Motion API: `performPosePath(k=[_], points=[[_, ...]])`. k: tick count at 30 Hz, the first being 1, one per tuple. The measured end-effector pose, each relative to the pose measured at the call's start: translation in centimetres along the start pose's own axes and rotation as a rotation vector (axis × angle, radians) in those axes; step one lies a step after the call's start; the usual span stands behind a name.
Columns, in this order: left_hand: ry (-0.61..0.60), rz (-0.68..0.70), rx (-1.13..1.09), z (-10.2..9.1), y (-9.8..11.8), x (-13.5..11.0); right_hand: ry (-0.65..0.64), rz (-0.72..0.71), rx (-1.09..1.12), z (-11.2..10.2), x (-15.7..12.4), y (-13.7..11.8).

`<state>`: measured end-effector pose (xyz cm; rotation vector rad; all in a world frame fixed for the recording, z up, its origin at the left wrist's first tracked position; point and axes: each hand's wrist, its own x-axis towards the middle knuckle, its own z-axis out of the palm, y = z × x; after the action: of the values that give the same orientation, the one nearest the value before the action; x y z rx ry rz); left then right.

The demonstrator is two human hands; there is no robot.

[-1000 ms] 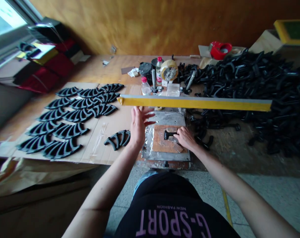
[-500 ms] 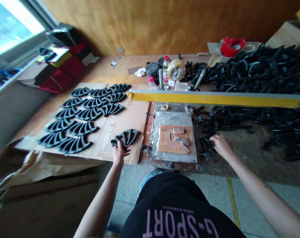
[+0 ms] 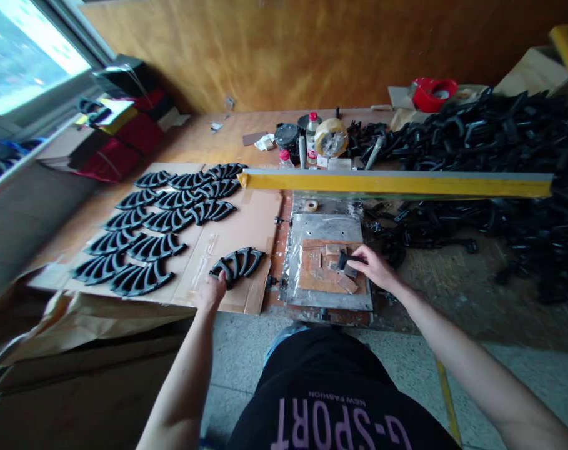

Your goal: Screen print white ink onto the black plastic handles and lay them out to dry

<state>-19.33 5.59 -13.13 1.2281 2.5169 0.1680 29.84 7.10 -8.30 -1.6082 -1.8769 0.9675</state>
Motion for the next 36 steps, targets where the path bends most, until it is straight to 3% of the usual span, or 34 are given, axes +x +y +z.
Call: performPosePath(k=[3, 5, 7, 11, 13, 15, 19, 23, 27, 32, 36], points=[[0.184, 0.119, 0.034, 1.3, 1.3, -2.8, 0.009, -0.042, -0.277, 2.1, 1.3, -2.9], [0.234, 0.264, 0.039, 2.5, 2.4, -4.7, 0.048, -0.1, -0.456, 2.7, 1.6, -3.7], [0.218, 0.322, 0.042, 3.5, 3.4, -5.9, 0.075, -0.165, -0.577, 2.9, 1.7, -4.2], [0.173, 0.271, 0.001, 4.1, 4.2, -5.6, 0.111, -0.27, -0.607, 4.5, 2.1, -6.2], [0.156, 0.26, -0.029, 4.1, 4.1, -4.9, 0.037, -0.334, -0.475, 6.9, 2.7, -8.3], [0.15, 0.259, -0.052, 4.2, 3.8, -4.2, -0.116, -0.359, -0.308, 10.6, 3.8, -11.0], [0.15, 0.324, -0.056, 4.4, 2.6, -2.8, -0.412, -0.256, -0.247, 18.9, 7.5, -16.1], [0.075, 0.579, -0.021, 3.1, 0.6, 1.0, -0.553, -0.139, -0.375, 23.9, 10.5, -18.7], [0.045, 0.731, 0.012, 0.0, -1.3, 8.5, -0.611, -0.203, -0.476, 25.9, 11.5, -19.5], [0.035, 0.685, 0.098, -3.2, -3.4, 17.1, -0.715, -0.197, -0.627, 27.5, 11.4, -20.3], [0.069, 0.613, 0.12, -3.1, -4.3, 18.8, -0.784, -0.186, -0.647, 27.8, 11.6, -20.2]])
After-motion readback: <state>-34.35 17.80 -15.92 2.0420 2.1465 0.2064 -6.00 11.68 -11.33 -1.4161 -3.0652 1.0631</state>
